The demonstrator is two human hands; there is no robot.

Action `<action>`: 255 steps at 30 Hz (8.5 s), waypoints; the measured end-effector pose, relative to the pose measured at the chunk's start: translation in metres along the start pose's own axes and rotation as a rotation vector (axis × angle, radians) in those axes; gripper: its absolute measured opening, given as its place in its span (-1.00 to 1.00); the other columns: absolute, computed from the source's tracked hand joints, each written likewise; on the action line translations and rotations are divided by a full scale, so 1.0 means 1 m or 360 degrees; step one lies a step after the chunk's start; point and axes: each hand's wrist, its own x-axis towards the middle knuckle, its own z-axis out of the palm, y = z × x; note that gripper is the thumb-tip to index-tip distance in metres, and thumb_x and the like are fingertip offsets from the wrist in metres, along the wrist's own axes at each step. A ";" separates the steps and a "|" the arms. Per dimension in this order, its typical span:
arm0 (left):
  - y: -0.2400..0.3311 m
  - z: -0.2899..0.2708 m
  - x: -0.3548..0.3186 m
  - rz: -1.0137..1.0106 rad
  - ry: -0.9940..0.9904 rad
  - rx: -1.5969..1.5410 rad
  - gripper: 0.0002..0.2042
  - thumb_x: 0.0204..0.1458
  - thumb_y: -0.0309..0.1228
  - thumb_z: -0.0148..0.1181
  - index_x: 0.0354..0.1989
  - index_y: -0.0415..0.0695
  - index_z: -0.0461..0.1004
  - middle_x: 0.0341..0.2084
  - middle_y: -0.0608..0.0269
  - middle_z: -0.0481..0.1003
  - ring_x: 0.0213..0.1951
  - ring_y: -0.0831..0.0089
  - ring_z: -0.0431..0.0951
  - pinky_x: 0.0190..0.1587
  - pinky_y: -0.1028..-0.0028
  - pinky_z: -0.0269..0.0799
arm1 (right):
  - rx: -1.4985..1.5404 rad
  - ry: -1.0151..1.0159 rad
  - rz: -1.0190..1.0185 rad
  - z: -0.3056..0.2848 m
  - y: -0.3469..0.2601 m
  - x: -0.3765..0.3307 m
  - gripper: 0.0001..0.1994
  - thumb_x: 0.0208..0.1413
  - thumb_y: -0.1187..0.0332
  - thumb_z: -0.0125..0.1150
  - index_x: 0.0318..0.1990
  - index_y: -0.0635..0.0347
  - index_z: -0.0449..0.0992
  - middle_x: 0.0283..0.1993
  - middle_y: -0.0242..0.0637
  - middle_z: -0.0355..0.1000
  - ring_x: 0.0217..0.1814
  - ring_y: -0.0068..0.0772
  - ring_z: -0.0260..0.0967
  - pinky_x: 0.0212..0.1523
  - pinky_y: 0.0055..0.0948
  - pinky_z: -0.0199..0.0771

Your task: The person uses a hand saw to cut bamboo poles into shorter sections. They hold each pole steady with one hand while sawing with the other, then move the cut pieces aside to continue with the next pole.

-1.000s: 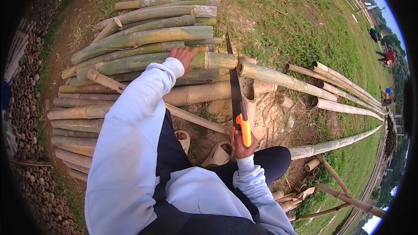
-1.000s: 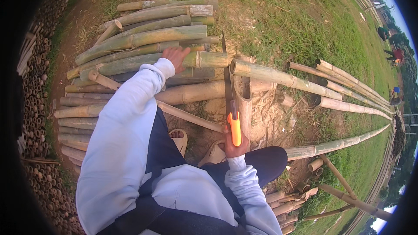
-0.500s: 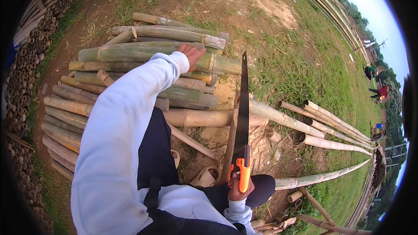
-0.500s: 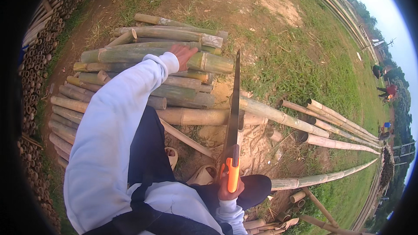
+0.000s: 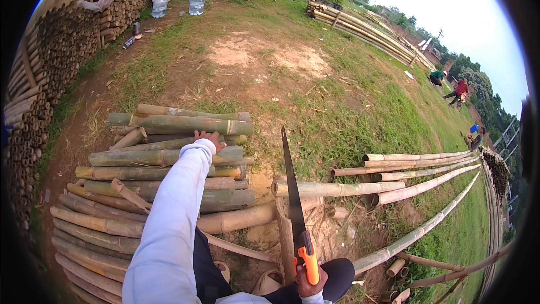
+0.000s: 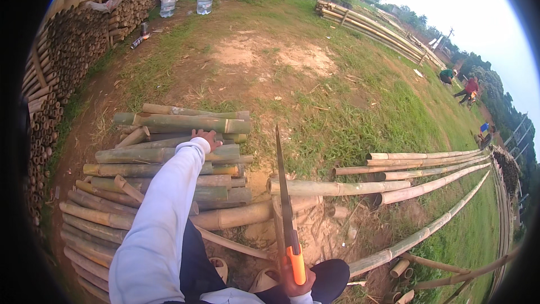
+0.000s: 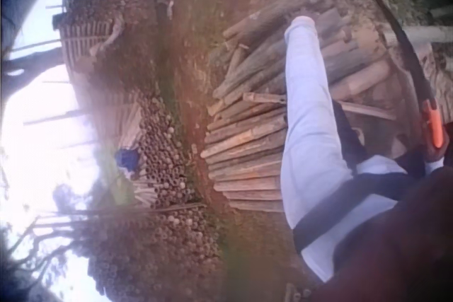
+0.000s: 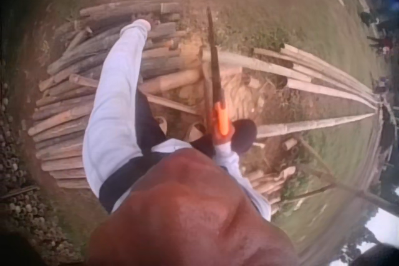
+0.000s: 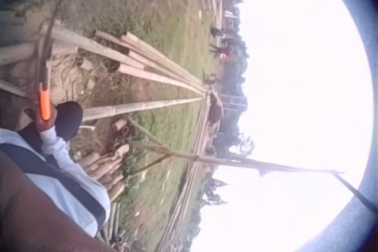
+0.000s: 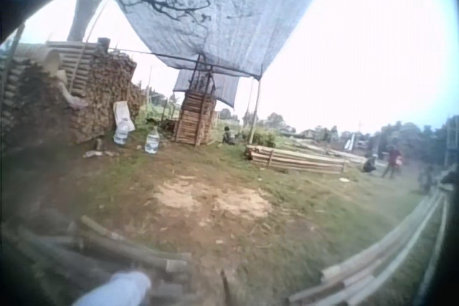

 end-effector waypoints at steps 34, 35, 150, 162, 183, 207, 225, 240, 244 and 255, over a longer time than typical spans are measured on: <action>0.047 0.069 -0.140 0.0668 0.0428 -0.0723 -0.77 0.13 -0.31 0.24 -0.09 -0.07 0.65 -0.21 -0.16 0.62 -0.14 -0.13 0.61 -0.02 0.05 0.51 | 0.0257 0.0469 0.0020 -0.048 0.066 0.133 -0.90 0.21 0.46 0.22 -0.23 0.32 0.51 -0.54 -0.41 0.39 -0.61 -0.65 0.28 -0.59 -0.57 0.27; 0.053 0.062 -0.145 0.0571 0.0389 -0.0655 -0.78 0.13 -0.29 0.24 -0.11 -0.06 0.66 -0.21 -0.16 0.62 -0.14 -0.14 0.60 -0.02 0.04 0.51 | 0.0252 0.0500 0.0011 -0.047 0.067 0.133 -0.90 0.21 0.46 0.22 -0.23 0.32 0.51 -0.54 -0.41 0.39 -0.62 -0.65 0.28 -0.60 -0.57 0.26; -0.001 0.081 -0.250 0.1192 -0.0066 0.0972 -0.75 0.06 -0.22 0.23 -0.11 0.04 0.46 -0.49 0.20 0.59 -0.34 0.18 0.67 -0.30 0.24 0.53 | 0.0196 0.0532 -0.0197 -0.041 0.059 0.121 -0.80 0.27 0.39 0.24 -0.40 0.27 0.47 -0.62 -0.35 0.37 -0.56 -0.52 0.32 -0.41 -0.46 0.39; 0.024 0.082 -0.265 0.1456 0.0723 0.0547 -0.32 0.05 -0.38 0.18 0.39 0.44 0.22 -0.39 0.22 0.35 -0.46 0.31 0.45 -0.34 0.34 0.42 | 0.0363 0.0600 -0.0137 -0.038 0.060 0.122 -0.82 0.27 0.39 0.24 -0.35 0.29 0.48 -0.63 -0.36 0.36 -0.55 -0.51 0.32 -0.37 -0.43 0.43; 0.158 0.045 -0.218 0.1367 0.0045 0.0512 -0.36 0.31 0.24 -0.29 0.27 -0.04 0.27 -0.60 0.04 0.56 -0.54 0.08 0.62 -0.47 0.16 0.52 | 0.0044 0.1153 -0.0566 -0.072 0.056 0.129 -0.78 0.31 0.46 0.14 -0.42 0.29 0.40 -0.59 -0.33 0.28 -0.49 -0.48 0.24 -0.34 -0.40 0.38; 0.199 0.111 -0.177 0.1479 0.0345 0.0554 -0.55 0.25 0.11 0.01 0.04 0.00 0.44 -0.10 0.14 0.49 0.07 0.24 0.45 0.08 0.22 0.29 | 0.0140 0.1184 -0.0338 -0.071 0.059 0.129 -0.80 0.31 0.37 0.20 -0.36 0.27 0.44 -0.58 -0.37 0.33 -0.48 -0.52 0.28 -0.28 -0.43 0.40; 0.209 0.114 -0.162 0.0893 -0.0122 0.0508 -0.67 0.13 -0.41 0.16 0.05 -0.26 0.41 -0.11 -0.11 0.58 -0.04 0.03 0.62 0.01 0.19 0.49 | 0.0036 0.0939 -0.0227 -0.067 0.068 0.128 -0.88 0.28 0.45 0.19 -0.30 0.30 0.47 -0.57 -0.36 0.39 -0.58 -0.59 0.30 -0.48 -0.51 0.35; 0.122 0.096 -0.176 0.0878 -0.0120 0.0490 -0.46 -0.05 -0.31 0.38 0.09 -0.31 0.40 -0.03 -0.16 0.51 0.03 -0.06 0.56 0.10 0.12 0.48 | 0.0077 0.0777 -0.0301 -0.058 0.071 0.128 -0.87 0.27 0.47 0.21 -0.12 0.35 0.49 -0.52 -0.36 0.40 -0.53 -0.56 0.33 -0.43 -0.52 0.36; 0.058 0.080 -0.187 0.0787 -0.0151 0.0444 -0.37 -0.07 -0.29 0.42 0.19 -0.25 0.36 0.01 -0.14 0.48 0.10 -0.12 0.49 0.14 0.08 0.45 | 0.0034 0.0707 -0.0348 -0.054 0.072 0.126 -0.84 0.28 0.42 0.22 -0.09 0.34 0.52 -0.52 -0.39 0.41 -0.55 -0.60 0.32 -0.50 -0.57 0.33; -0.005 0.103 -0.206 0.1051 0.0244 0.0410 -0.34 -0.13 -0.26 0.48 0.18 -0.18 0.35 0.08 0.00 0.33 0.16 0.00 0.37 0.24 0.16 0.35 | 0.0082 0.0187 -0.0256 -0.019 0.060 0.109 -0.83 0.28 0.42 0.24 -0.07 0.33 0.57 -0.48 -0.40 0.45 -0.58 -0.67 0.28 -0.55 -0.62 0.29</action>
